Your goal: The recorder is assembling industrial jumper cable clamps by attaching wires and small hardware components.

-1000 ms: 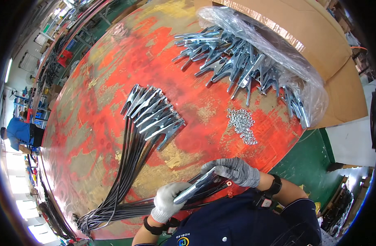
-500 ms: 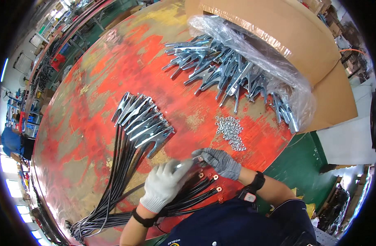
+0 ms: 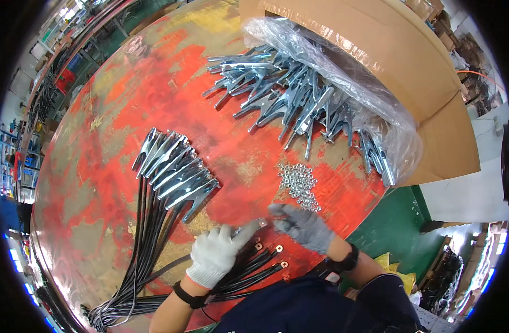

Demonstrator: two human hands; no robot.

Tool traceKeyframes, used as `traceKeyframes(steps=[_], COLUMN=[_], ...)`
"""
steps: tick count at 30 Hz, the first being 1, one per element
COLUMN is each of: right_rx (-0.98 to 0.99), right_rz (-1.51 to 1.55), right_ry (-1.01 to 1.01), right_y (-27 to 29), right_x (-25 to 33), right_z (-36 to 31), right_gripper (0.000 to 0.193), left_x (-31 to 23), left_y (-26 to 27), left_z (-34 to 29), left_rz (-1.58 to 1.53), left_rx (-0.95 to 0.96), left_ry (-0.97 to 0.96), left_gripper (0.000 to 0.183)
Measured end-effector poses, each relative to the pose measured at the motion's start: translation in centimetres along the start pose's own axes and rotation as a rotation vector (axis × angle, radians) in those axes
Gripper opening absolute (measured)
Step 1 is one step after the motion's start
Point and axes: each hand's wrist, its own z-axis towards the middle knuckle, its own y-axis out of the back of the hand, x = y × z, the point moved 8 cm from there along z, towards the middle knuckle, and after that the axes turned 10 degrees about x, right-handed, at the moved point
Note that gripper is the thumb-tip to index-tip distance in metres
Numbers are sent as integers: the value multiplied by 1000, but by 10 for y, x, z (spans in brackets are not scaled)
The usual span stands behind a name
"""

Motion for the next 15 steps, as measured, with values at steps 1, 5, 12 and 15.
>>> traceKeyframes(steps=[1, 5, 12, 15], right_rx=[-114, -343, -248, -262], right_rz=[-234, -608, -821, -830], right_ry=[12, 67, 14, 81], right_y=[20, 56, 48, 48], right_x=[9, 0, -5, -2], right_z=[-12, -34, -28, -23], right_gripper=[28, 24, 24, 23], left_x=[0, 0, -4, -5], left_y=[0, 5, 3, 3], left_z=[1, 3, 1, -2], left_rz=[-8, 4, -67, -45], left_rx=[2, -35, 50, 19], left_ry=[0, 3, 60, 75], left_gripper=[46, 55, 41, 39])
